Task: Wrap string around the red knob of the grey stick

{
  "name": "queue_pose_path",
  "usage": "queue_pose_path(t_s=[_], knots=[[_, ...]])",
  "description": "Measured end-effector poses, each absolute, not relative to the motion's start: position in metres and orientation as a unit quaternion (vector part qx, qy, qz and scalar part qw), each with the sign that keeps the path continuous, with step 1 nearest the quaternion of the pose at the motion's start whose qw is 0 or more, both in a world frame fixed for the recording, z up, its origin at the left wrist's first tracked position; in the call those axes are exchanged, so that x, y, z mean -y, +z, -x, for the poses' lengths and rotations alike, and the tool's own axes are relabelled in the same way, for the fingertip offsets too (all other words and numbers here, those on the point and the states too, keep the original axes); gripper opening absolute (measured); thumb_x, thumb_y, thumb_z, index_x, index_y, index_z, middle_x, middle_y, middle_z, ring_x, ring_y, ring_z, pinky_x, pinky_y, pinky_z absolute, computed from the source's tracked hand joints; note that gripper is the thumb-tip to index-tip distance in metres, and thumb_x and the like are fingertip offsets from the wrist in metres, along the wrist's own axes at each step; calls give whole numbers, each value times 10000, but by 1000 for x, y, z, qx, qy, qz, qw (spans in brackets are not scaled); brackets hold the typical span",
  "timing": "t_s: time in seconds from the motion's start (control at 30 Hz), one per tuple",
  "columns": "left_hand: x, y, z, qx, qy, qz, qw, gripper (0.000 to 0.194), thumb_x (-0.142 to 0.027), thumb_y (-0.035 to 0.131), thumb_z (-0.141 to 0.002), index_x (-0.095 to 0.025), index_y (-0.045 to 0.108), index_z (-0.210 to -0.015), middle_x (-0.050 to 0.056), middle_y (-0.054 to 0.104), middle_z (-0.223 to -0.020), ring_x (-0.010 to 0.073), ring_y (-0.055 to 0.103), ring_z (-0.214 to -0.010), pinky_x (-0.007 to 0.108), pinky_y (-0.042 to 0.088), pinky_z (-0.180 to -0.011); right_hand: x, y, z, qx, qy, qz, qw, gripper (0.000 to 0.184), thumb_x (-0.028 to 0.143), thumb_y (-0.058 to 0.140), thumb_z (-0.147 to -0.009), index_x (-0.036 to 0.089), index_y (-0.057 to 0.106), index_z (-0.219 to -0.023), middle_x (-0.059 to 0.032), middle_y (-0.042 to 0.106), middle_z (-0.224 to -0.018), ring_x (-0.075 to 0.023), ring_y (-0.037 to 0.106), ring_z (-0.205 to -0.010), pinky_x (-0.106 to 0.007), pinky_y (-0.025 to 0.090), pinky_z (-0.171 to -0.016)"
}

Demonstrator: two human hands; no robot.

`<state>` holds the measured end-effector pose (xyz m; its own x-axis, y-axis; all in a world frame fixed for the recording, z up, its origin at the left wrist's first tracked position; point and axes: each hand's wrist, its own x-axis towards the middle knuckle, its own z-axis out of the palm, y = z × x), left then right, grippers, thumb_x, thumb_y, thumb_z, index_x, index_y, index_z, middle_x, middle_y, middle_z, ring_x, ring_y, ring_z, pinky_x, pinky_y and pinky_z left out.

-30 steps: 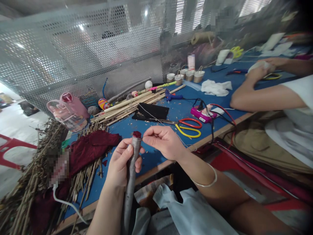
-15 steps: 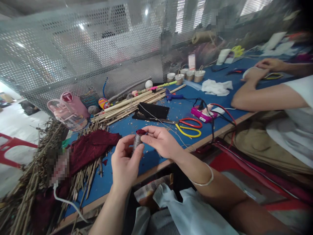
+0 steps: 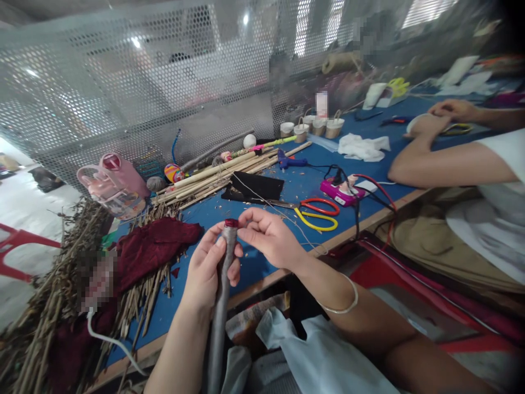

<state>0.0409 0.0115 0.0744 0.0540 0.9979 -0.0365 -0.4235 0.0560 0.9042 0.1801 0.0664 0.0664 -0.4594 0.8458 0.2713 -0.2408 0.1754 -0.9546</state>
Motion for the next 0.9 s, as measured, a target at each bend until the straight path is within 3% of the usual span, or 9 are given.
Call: queue_pose_path(t_s=[0.1,0.17,0.3,0.4,0.53,0.6,0.67,0.77,0.9], knots=[[-10,71,-41,-343,534,-330,699,339,-448,652,-765,-224,526,-987,-52,549,-619,2,298,-302,116,256,-277,-68,67,-180,610,638,203,425,291,302,608,-823,178,527,-1074,60,538,-581,-70,471,-493,-196,362,-491],[-10,67,-43,-353,527,-327,700,352,-498,623,-776,-208,536,-956,-41,560,-605,12,322,-295,134,273,-282,-69,66,-180,601,665,175,408,295,307,616,-809,166,549,-1059,25,588,-674,-78,527,-561,-205,411,-534],[-9,58,-47,-471,572,-429,516,389,-455,637,-792,-203,532,-1069,19,665,-756,94,582,-515,206,484,-493,-71,63,-178,566,661,225,438,248,293,621,-793,153,556,-987,15,592,-712,-82,537,-578,-219,448,-563],[-11,54,-47,-512,566,-482,430,455,-403,665,-784,-210,513,-1167,3,643,-772,66,524,-499,182,438,-468,-72,62,-174,571,647,250,439,225,288,624,-795,154,545,-957,24,571,-678,-87,537,-597,-218,445,-582],[-22,55,-37,-496,553,-465,482,446,-449,636,-792,-180,544,-1136,-25,577,-672,58,447,-423,175,346,-374,-72,54,-175,609,625,271,406,218,340,553,-858,178,487,-989,49,535,-623,-78,473,-521,-206,393,-521],[-30,58,-29,-483,549,-439,523,394,-456,646,-779,-170,577,-1041,-29,555,-675,52,433,-434,169,342,-378,-74,46,-181,652,575,303,390,274,374,512,-884,182,472,-1074,18,586,-704,-96,507,-570,-221,413,-542],[-37,62,-20,-478,550,-404,553,331,-453,657,-768,-161,583,-906,-32,536,-679,41,407,-442,158,335,-380,-82,41,-193,710,489,326,389,407,406,535,-871,188,448,-1203,-72,640,-992,-155,595,-842,-287,476,-715],[-46,65,-9,-468,565,-373,567,334,-457,700,-720,-160,576,-811,-35,530,-688,41,397,-456,157,339,-381,-115,44,-215,766,346,368,397,571,435,565,-849,203,389,-1340,-139,465,-1375,-240,456,-1237,-414,393,-986],[-51,63,-3,-460,567,-370,574,353,-471,719,-693,-150,602,-781,-20,538,-695,45,393,-471,165,346,-384,-197,64,-241,804,161,496,285,407,350,486,-899,164,507,-1260,-119,553,-1288,-209,518,-1175,-350,401,-990]])
